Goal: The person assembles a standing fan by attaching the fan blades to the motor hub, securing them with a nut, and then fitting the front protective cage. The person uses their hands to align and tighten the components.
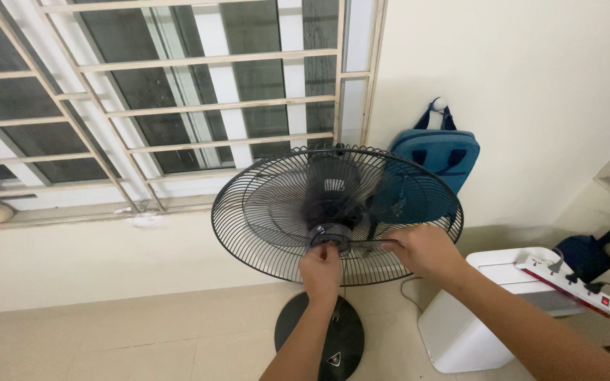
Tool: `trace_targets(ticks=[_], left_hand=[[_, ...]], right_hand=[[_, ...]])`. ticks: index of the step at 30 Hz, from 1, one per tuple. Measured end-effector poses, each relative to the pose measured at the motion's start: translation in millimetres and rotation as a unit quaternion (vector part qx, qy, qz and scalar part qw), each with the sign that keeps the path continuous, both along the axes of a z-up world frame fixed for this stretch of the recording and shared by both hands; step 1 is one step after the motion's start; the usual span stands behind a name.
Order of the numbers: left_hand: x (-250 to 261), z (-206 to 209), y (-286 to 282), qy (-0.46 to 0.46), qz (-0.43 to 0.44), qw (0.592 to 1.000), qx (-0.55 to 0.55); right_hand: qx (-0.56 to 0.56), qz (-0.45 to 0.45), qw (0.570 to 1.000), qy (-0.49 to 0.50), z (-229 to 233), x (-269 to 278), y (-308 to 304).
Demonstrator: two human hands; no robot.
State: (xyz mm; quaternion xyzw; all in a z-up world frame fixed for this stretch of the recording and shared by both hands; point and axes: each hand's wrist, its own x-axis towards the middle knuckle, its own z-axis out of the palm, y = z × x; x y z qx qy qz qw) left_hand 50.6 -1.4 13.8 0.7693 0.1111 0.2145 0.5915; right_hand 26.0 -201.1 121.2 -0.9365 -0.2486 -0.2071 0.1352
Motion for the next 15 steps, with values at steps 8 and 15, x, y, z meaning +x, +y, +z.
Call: trace_targets(ticks=[8, 15], left_hand=[[-8, 4, 0, 0.000, 0.008, 1.000, -0.024], [-15, 3, 13, 0.043, -0.028, 0.994, -0.098]], right_hand=[[0.003, 0.014, 1.000, -0.020, 3, -1, 0], [-0.002, -0.020, 1.000, -0.016, 11, -8, 4]])
